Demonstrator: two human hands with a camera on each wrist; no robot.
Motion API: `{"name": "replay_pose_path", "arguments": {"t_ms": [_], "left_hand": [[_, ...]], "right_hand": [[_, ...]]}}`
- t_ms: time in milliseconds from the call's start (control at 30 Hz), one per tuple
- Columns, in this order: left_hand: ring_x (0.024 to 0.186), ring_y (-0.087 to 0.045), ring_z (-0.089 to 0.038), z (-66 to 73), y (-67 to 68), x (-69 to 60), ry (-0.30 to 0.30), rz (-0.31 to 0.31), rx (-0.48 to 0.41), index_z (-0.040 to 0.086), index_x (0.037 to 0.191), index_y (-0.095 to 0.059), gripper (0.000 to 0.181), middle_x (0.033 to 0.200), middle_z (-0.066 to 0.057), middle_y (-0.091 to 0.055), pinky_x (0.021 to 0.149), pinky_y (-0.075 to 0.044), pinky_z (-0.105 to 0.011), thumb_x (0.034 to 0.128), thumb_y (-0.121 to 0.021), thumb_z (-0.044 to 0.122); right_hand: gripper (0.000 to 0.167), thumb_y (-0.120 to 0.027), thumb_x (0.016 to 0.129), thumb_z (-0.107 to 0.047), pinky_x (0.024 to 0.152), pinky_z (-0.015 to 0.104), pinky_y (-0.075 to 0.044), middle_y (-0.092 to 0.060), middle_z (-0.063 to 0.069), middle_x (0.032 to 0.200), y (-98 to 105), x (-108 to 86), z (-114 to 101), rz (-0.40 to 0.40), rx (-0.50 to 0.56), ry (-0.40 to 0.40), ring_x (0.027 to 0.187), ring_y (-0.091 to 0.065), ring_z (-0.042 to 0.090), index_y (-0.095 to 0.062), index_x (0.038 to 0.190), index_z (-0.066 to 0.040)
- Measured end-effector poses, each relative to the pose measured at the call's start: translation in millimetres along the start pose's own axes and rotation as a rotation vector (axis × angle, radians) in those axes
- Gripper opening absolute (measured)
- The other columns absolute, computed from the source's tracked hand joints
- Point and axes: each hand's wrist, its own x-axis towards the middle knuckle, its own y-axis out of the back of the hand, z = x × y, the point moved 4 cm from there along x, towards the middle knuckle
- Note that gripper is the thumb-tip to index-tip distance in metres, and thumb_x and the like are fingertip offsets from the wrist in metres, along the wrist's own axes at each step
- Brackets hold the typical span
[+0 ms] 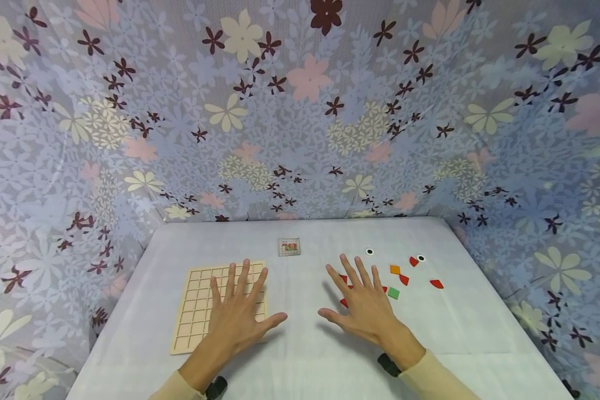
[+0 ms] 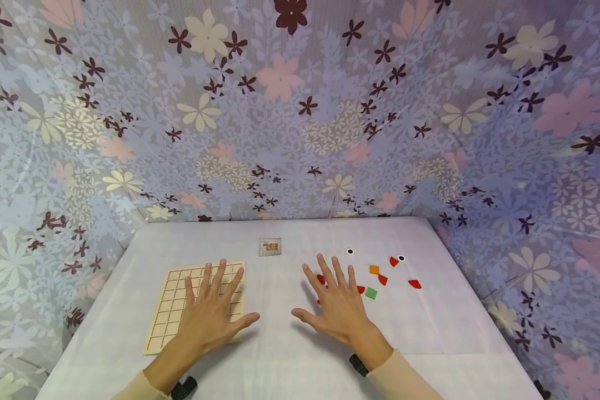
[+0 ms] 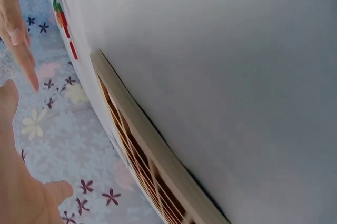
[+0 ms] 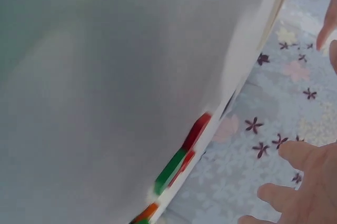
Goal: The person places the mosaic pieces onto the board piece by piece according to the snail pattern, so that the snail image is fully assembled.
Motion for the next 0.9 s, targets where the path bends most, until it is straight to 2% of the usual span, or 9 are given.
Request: {"name": "replay_pose_path", "arguments": {"t_ms": [133, 300, 500, 600, 667, 733, 833, 900], "left_hand": [[0.184, -0.003, -0.05, -15.7, 2.5, -3.9, 0.029, -0.009, -0.001, 0.035, 0.187, -0.027, 0.113, 0.198, -0.014, -0.007, 0.14, -0.002, -0.088, 0.0968, -0.061, 0.096], [0.182, -0.007, -0.055, -46.5, 7.3, -12.6, 0.104, -0.037, -0.013, 0.031, 0.186, -0.031, 0.112, 0.197, -0.019, -0.011, 0.137, 0.0, -0.091, 0.0985, -0.06, 0.094], [0.179, -0.002, -0.063, -82.6, 14.7, -27.0, 0.188, -0.154, -0.105, 0.025, 0.187, -0.029, 0.11, 0.196, -0.028, -0.005, 0.132, 0.007, -0.096, 0.1031, -0.059, 0.09], [0.176, -0.001, -0.069, -97.3, 17.9, -34.4, 0.219, -0.225, -0.13, 0.019, 0.187, -0.028, 0.111, 0.194, -0.032, -0.003, 0.13, 0.005, -0.098, 0.1049, -0.058, 0.088], [0.173, -0.007, -0.074, -104.9, 19.4, -39.2, 0.221, -0.253, -0.131, 0.014, 0.186, -0.03, 0.112, 0.192, -0.036, -0.006, 0.129, -0.006, -0.1, 0.1056, -0.058, 0.087], [0.169, -0.014, -0.078, -110.0, 20.3, -43.6, 0.209, -0.265, -0.142, 0.01, 0.184, -0.032, 0.112, 0.191, -0.039, -0.011, 0.124, -0.023, -0.101, 0.1062, -0.06, 0.084], [0.166, -0.02, -0.082, -112.0, 20.4, -46.5, 0.178, -0.264, -0.183, 0.004, 0.182, -0.036, 0.112, 0.189, -0.04, -0.018, 0.108, -0.045, -0.099, 0.1057, -0.066, 0.081], [0.165, -0.021, -0.082, -110.6, 19.9, -46.8, 0.168, -0.262, -0.206, 0.002, 0.18, -0.038, 0.113, 0.189, -0.039, -0.021, 0.099, -0.051, -0.098, 0.1046, -0.069, 0.079]], "right_hand": [[0.1, -0.067, 0.104, -0.083, 0.138, 0.084, -0.025, -0.028, 0.015, 0.195, -3.6, 8.5, -15.5, -0.04, 0.035, 0.033, 0.178, -0.028, 0.054, -0.04, 0.183, -0.029], [0.096, -0.059, 0.109, -0.081, 0.14, 0.082, -0.025, -0.026, 0.015, 0.195, -12.9, 18.6, -40.7, -0.153, 0.068, 0.079, 0.179, -0.026, 0.054, -0.035, 0.185, -0.029], [0.094, -0.061, 0.109, -0.08, 0.141, 0.079, -0.029, -0.034, 0.016, 0.193, -23.0, 24.2, -74.0, -0.231, 0.08, 0.164, 0.177, -0.031, 0.054, -0.037, 0.184, -0.029], [0.093, -0.061, 0.109, -0.08, 0.142, 0.075, -0.031, -0.036, 0.014, 0.192, -27.6, 25.3, -90.6, -0.269, 0.064, 0.208, 0.178, -0.033, 0.051, -0.037, 0.184, -0.03], [0.092, -0.062, 0.109, -0.079, 0.142, 0.072, -0.032, -0.036, 0.012, 0.192, -30.4, 25.3, -101.4, -0.3, 0.058, 0.241, 0.178, -0.034, 0.049, -0.037, 0.184, -0.032], [0.09, -0.063, 0.11, -0.078, 0.142, 0.071, -0.033, -0.036, 0.01, 0.192, -32.8, 24.6, -111.3, -0.329, 0.062, 0.274, 0.178, -0.034, 0.047, -0.037, 0.184, -0.033], [0.087, -0.064, 0.111, -0.075, 0.142, 0.07, -0.034, -0.036, 0.008, 0.193, -36.1, 22.4, -122.9, -0.371, 0.076, 0.317, 0.178, -0.035, 0.044, -0.037, 0.184, -0.036], [0.084, -0.064, 0.112, -0.074, 0.142, 0.069, -0.035, -0.036, 0.009, 0.193, -38.1, 20.7, -128.0, -0.388, 0.075, 0.343, 0.178, -0.036, 0.044, -0.039, 0.183, -0.038]]}}
